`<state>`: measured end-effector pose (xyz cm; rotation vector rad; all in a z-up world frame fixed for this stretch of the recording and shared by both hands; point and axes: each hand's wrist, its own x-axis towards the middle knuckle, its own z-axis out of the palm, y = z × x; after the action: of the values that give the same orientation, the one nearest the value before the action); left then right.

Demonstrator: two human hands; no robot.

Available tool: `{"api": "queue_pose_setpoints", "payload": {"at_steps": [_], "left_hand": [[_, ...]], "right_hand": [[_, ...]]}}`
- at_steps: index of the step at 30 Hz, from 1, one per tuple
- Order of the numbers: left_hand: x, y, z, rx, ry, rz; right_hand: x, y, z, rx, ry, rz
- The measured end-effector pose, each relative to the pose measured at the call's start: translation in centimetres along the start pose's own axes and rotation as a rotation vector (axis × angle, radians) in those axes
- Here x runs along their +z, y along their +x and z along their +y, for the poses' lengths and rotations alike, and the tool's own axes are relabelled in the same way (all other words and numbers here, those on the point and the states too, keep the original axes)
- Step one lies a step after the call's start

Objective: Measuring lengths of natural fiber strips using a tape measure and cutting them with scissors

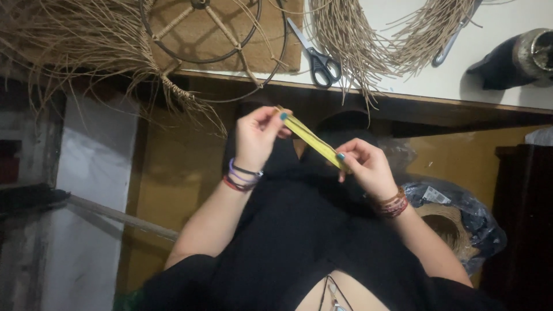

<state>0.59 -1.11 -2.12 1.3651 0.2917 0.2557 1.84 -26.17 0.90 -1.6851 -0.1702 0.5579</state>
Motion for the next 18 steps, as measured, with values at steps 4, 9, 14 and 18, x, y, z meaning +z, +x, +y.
{"api": "queue_pose_setpoints", "payload": {"at_steps": [4,9,14,18], "left_hand": [[-3.0,1.2,-0.3,0.012,0.017,0.083],[-6.6,2.4,-2.4,0.054,0.048,0.248],[-10.1,1.0,-2.3,0.091,0.839,0.242],[-5.7,-1.7,2.1,0.469,1.546,0.230]], "right_hand": [[-1.8,-0.1,1.9,0.079,0.020,0.007],[-2.9,0.1,1.9,0.179,0.006,-0.088],[-1.7,1.2,1.9,0.163,-0.101,-0.144],[-0.1,2.1,0.5,0.155,-0.238,-0.213]]}}
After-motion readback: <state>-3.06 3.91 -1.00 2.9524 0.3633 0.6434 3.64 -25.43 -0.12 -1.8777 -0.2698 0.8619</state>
